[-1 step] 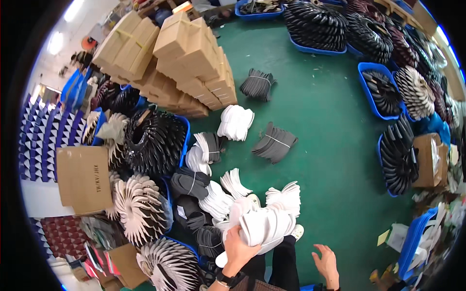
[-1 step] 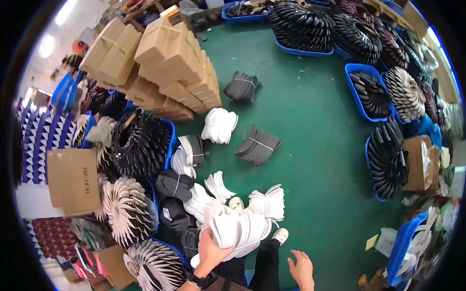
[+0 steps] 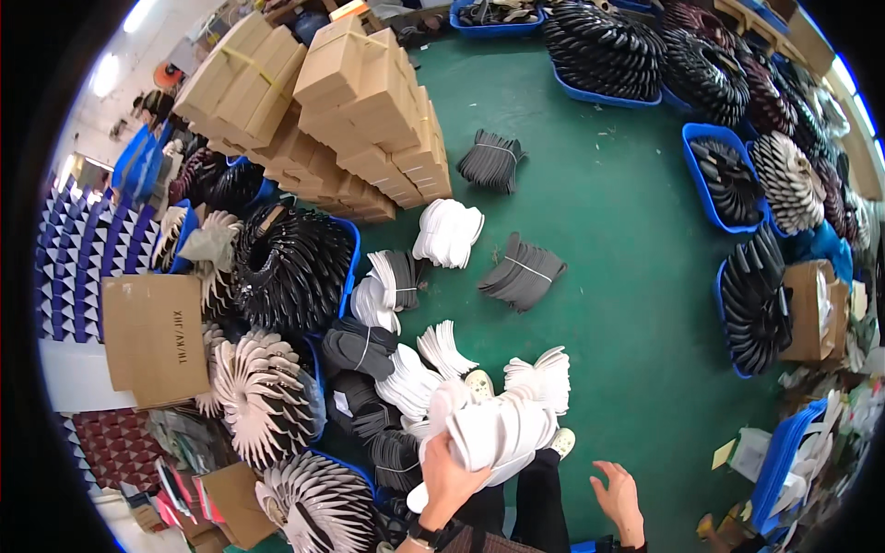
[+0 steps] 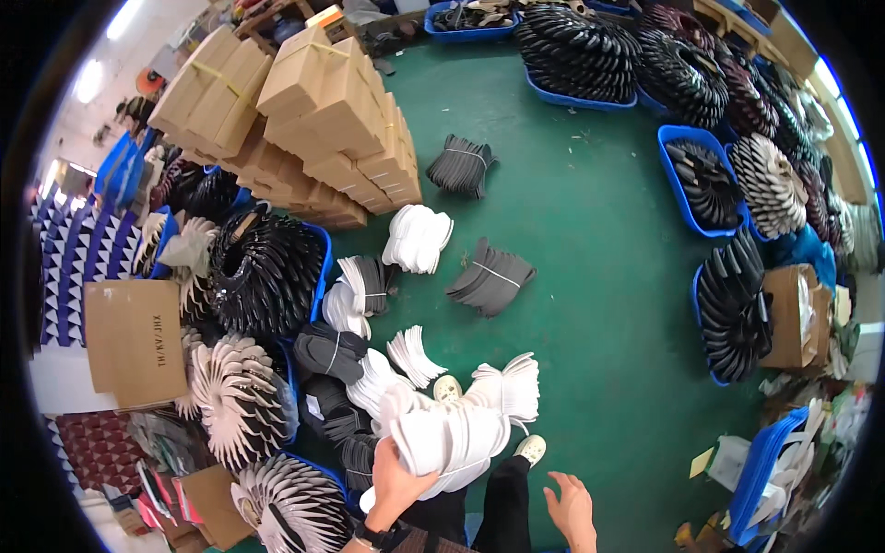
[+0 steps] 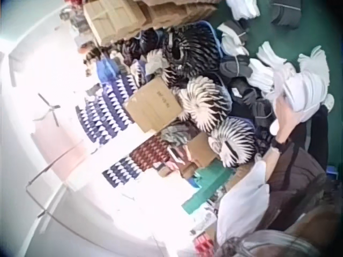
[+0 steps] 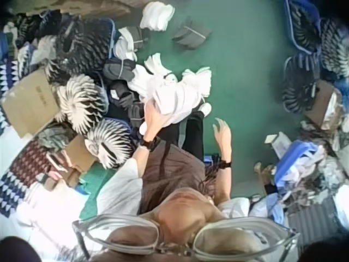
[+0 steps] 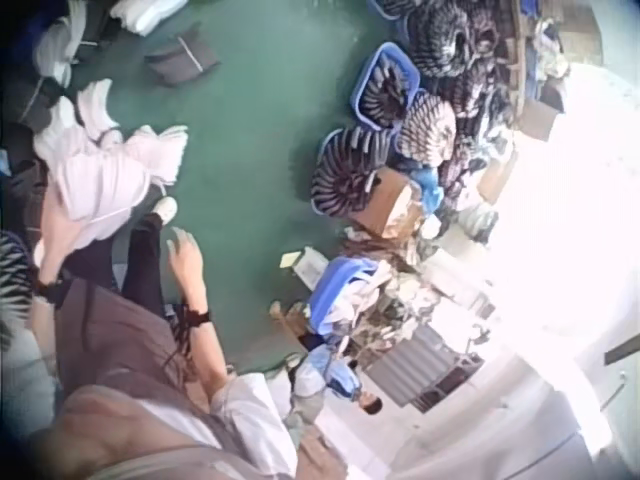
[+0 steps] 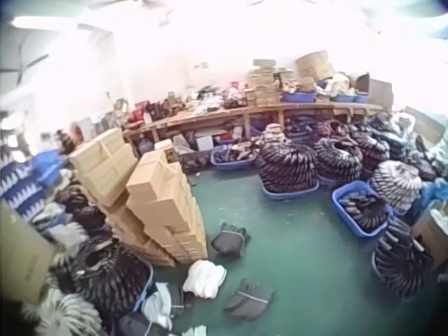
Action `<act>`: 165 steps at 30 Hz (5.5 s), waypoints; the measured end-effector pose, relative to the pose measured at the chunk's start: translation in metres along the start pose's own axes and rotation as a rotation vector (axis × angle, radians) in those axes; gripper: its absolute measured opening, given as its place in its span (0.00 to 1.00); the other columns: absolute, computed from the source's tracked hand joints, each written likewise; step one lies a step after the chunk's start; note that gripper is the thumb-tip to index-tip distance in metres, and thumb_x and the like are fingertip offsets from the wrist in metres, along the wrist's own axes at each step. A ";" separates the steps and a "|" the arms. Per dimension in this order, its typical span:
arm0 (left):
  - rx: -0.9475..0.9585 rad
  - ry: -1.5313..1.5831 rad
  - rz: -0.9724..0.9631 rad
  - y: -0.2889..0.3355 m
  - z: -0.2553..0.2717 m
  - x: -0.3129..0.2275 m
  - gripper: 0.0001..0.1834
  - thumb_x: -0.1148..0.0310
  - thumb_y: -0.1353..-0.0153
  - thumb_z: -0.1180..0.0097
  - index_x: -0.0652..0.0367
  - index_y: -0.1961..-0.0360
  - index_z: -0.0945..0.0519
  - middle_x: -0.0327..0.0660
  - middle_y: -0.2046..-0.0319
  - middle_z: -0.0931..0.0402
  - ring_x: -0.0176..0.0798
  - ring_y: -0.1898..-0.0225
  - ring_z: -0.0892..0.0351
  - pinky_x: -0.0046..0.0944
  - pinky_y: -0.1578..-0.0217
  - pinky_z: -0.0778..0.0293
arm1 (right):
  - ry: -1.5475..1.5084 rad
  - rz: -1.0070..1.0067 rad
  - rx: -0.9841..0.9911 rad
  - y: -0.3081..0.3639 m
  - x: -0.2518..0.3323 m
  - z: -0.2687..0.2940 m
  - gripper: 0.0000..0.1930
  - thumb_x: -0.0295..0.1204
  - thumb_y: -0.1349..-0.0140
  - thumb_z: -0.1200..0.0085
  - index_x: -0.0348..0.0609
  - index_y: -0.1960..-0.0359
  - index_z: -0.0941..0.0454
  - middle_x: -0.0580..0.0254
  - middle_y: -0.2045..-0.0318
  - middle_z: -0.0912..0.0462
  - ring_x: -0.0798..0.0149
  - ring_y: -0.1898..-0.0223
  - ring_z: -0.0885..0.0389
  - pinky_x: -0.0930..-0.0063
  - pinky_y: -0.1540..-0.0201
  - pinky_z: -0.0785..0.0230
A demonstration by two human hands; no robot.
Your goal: The person assembles slipper soles and straps in a factory. They pick up stacks of black and white soles, separate them, and attach straps using a roller machine, placing finished units into a blue bin.
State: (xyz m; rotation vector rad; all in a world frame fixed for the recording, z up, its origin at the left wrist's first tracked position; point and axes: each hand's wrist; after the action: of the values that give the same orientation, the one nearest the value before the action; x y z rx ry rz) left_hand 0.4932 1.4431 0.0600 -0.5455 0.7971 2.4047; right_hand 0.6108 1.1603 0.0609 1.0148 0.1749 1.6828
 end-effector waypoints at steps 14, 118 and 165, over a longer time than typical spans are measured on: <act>-0.346 0.357 0.202 -0.096 0.122 0.103 0.49 0.70 0.69 0.29 0.68 0.42 0.38 0.55 0.47 0.34 0.56 0.42 0.33 0.47 0.41 0.38 | 0.115 0.325 0.253 -0.142 0.207 -0.081 0.17 0.33 0.41 0.43 0.44 0.50 0.23 0.50 0.60 0.18 0.45 0.57 0.20 0.57 0.54 0.27; -2.231 0.500 2.318 0.039 -0.271 -0.755 0.41 0.62 0.65 0.29 0.65 0.50 0.34 0.52 0.58 0.29 0.50 0.56 0.26 0.46 0.54 0.29 | 0.155 1.885 2.014 -0.183 0.204 0.359 0.11 0.18 0.40 0.51 0.32 0.81 0.32 0.57 0.66 0.24 0.52 0.46 0.32 0.57 0.45 0.43; -2.363 0.790 3.029 0.109 -0.451 -0.862 0.39 0.60 0.67 0.29 0.58 0.52 0.34 0.54 0.58 0.29 0.57 0.53 0.29 0.50 0.52 0.32 | 0.640 2.142 2.888 0.081 -0.171 0.411 0.16 0.18 0.51 0.42 0.34 0.90 0.37 0.62 0.82 0.25 0.60 0.73 0.24 0.46 0.33 0.47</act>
State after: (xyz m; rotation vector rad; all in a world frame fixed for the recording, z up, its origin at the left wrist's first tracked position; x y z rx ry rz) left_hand 1.1821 0.7662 0.2213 0.0602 0.8559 0.0378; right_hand 0.8409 0.8333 0.2729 -0.4892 -0.7820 -0.3112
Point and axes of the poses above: each hand's wrist, its own y-axis away from the middle knuckle, its own z-axis out of the back of the hand, x = y × z
